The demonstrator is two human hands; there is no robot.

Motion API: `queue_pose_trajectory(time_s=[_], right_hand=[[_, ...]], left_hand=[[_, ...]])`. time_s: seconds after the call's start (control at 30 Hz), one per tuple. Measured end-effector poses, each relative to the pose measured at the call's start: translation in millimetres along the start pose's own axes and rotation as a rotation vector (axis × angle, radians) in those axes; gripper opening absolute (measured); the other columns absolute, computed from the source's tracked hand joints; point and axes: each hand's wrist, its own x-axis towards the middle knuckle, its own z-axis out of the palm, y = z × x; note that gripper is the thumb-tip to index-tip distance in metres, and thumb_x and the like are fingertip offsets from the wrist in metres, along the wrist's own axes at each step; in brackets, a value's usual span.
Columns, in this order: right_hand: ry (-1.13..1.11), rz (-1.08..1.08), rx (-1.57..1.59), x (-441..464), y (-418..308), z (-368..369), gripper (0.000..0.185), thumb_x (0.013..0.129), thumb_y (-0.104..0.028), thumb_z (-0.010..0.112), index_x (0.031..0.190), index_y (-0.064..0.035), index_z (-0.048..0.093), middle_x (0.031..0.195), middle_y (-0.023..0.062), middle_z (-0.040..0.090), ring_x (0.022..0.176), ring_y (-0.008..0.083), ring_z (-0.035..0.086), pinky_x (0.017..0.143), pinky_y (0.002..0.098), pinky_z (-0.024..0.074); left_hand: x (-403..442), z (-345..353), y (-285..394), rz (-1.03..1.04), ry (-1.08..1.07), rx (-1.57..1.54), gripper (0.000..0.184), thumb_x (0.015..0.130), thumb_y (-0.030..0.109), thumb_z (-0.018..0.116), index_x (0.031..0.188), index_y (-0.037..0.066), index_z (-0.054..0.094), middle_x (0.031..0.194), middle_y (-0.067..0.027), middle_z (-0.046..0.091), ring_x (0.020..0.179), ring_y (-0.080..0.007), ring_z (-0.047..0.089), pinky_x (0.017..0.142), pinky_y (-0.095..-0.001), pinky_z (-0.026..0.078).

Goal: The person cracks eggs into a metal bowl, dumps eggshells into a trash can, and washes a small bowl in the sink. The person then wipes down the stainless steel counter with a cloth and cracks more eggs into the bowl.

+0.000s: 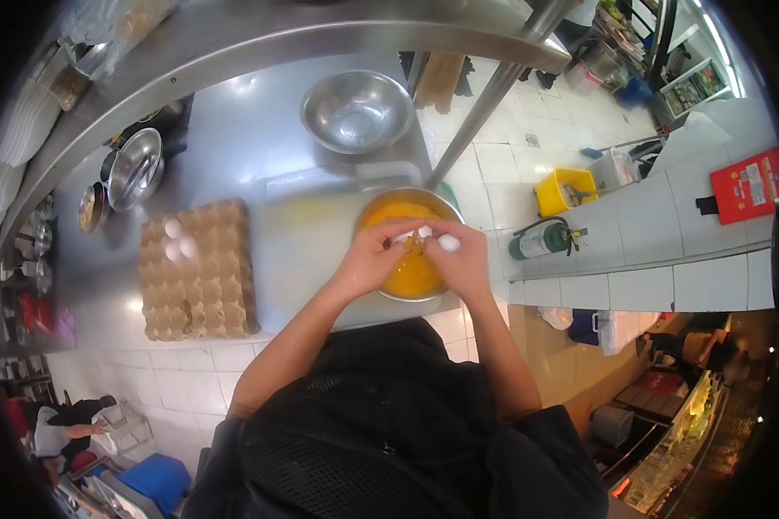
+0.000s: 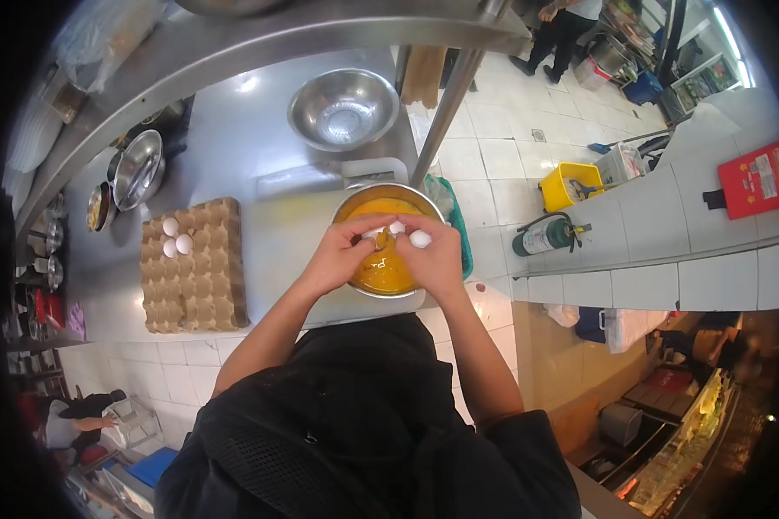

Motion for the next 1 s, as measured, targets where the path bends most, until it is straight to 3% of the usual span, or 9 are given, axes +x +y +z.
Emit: queue_pose_trajectory(time_s=[0.07, 0.23, 0.5, 0.6, 0.73, 0.8, 0.9, 0.97, 1.0], right_hand=[[0.005, -0.010, -0.002, 0, 0, -3, 0.030, 0.078, -0.006, 0.070, 0.107, 0.0005, 0.074, 0.084, 0.0070, 0.069, 0.080, 0.0137, 0.065, 0.077, 0.0288, 0.0520], [0.007, -0.020, 0.013, -4, 0, -10, 0.030, 0.079, -0.006, 0.070, 0.108, -0.0003, 0.073, 0.088, 0.0081, 0.069, 0.085, 0.0167, 0.066, 0.081, 0.0302, 0.0514], [0.008, -0.089, -0.080, -20, -12, -1, 0.050, 0.077, -0.007, 0.075, 0.125, -0.0007, 0.061, 0.096, 0.0130, 0.068, 0.091, 0.0241, 0.067, 0.085, 0.0337, 0.0517], [-0.015, -0.111, -0.119, -21, -16, -5, 0.051, 0.077, -0.007, 0.075, 0.125, -0.0003, 0.061, 0.103, 0.0135, 0.067, 0.096, 0.0250, 0.066, 0.087, 0.0350, 0.0511], [0.039, -0.121, -0.102, -18, -4, 7, 0.052, 0.076, -0.005, 0.074, 0.125, -0.0002, 0.059, 0.109, 0.0131, 0.066, 0.101, 0.0253, 0.064, 0.091, 0.0359, 0.0498], [0.087, -0.154, -0.071, -19, 19, 6, 0.050, 0.076, -0.004, 0.071, 0.125, -0.0004, 0.059, 0.111, 0.0093, 0.065, 0.103, 0.0221, 0.062, 0.092, 0.0354, 0.0495], [0.157, -0.050, 0.217, -17, 6, -7, 0.047, 0.081, -0.003, 0.072, 0.126, -0.0028, 0.058, 0.110, 0.0058, 0.063, 0.097, 0.0152, 0.061, 0.085, 0.0293, 0.0508], [0.234, -0.005, 0.288, -12, -4, -22, 0.047, 0.083, -0.005, 0.074, 0.127, -0.0025, 0.057, 0.109, 0.0057, 0.062, 0.094, 0.0140, 0.061, 0.081, 0.0272, 0.0516], [0.321, 0.000, 0.347, -7, -5, -33, 0.048, 0.087, -0.006, 0.072, 0.131, -0.0034, 0.053, 0.109, 0.0049, 0.060, 0.087, 0.0121, 0.060, 0.073, 0.0258, 0.0505]], left_hand=[[1, -3, 7, -0.105, -0.071, 0.084, 0.047, 0.091, -0.004, 0.051, 0.135, 0.007, 0.062, 0.133, -0.0095, 0.063, 0.113, -0.0150, 0.060, 0.095, -0.0265, 0.048], [2, -4, 22, -0.074, -0.127, 0.142, 0.049, 0.090, -0.005, 0.051, 0.136, 0.009, 0.062, 0.134, -0.0087, 0.063, 0.108, -0.0131, 0.060, 0.089, -0.0252, 0.047], [2, -1, 27, -0.011, -0.132, 0.269, 0.048, 0.092, -0.004, 0.050, 0.137, 0.009, 0.060, 0.139, -0.0132, 0.058, 0.114, -0.0163, 0.060, 0.088, -0.0270, 0.048], [3, 1, 23, 0.067, -0.125, 0.300, 0.045, 0.094, 0.000, 0.053, 0.139, 0.006, 0.057, 0.142, -0.0152, 0.056, 0.122, -0.0223, 0.058, 0.094, -0.0298, 0.048], [9, 20, -1, 0.333, -0.080, 0.471, 0.057, 0.096, 0.009, 0.057, 0.150, 0.002, 0.038, 0.146, -0.0194, 0.049, 0.137, -0.0331, 0.046, 0.113, -0.0384, 0.036], [1, 26, 17, 0.322, -0.107, 0.328, 0.065, 0.097, 0.013, 0.059, 0.154, 0.003, 0.031, 0.147, -0.0204, 0.048, 0.141, -0.0332, 0.042, 0.117, -0.0386, 0.031], [-4, 3, 14, 0.329, 0.113, 0.397, 0.070, 0.097, 0.018, 0.062, 0.156, 0.006, 0.027, 0.143, -0.0195, 0.051, 0.133, -0.0301, 0.049, 0.112, -0.0374, 0.038], [-14, -55, 5, 0.108, 0.390, 0.281, 0.066, 0.096, 0.022, 0.064, 0.154, 0.008, 0.034, 0.128, -0.0161, 0.062, 0.114, -0.0245, 0.060, 0.099, -0.0345, 0.048], [-23, -90, 14, 0.035, 0.634, 0.478, 0.058, 0.096, 0.024, 0.065, 0.147, 0.007, 0.045, 0.109, -0.0110, 0.069, 0.094, -0.0186, 0.064, 0.085, -0.0326, 0.052]])
